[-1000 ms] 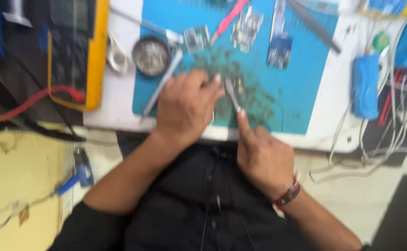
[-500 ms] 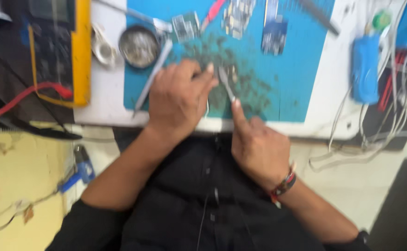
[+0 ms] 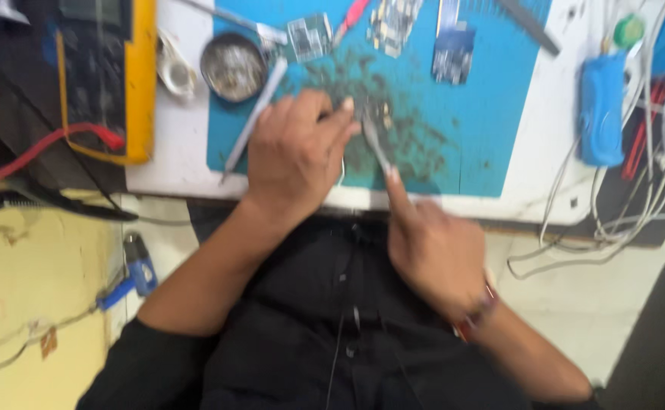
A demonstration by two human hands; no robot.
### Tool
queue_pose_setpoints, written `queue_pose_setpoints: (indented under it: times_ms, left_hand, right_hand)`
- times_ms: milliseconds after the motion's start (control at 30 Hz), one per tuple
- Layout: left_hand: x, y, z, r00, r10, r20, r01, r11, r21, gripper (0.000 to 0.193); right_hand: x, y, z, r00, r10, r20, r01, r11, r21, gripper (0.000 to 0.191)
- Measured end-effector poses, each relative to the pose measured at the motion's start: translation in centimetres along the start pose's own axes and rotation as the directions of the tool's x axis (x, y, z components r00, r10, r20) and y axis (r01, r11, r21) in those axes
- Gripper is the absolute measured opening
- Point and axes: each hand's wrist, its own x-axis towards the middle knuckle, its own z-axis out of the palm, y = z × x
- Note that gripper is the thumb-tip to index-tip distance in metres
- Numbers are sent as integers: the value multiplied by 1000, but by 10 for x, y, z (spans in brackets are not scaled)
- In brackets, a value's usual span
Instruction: The person uses a soldering iron and tweezers to work on a small circuit board, applying solder and adjusting components. They briefly use a magnifying glass to inspect the board and then continue soldering. The person also uses pliers to remove a small component from the board.
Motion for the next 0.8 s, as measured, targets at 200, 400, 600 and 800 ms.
queue_pose_setpoints:
  times_ms: [200, 400, 600, 800]
  left_hand:
    - [-5, -7, 3, 1000, 7, 0, -7, 1000, 7, 22]
    - [-2, -5, 0, 1000, 23, -6, -23, 1000, -8, 22]
    - [8, -5, -2, 1000, 19, -20, -19, 1000, 22, 22]
    - [4, -7, 1, 1000, -9, 12, 9, 1000, 7, 22]
  right_hand:
    - [-12, 15, -2, 967, 107, -232, -50, 970, 239, 43]
    - [14, 10, 24, 977, 8, -215, 14, 994, 104, 50]
    - [19, 5, 13, 990, 39, -135, -36, 999, 25, 54]
    - [18, 8, 19, 996, 48, -72, -51, 998, -40, 55]
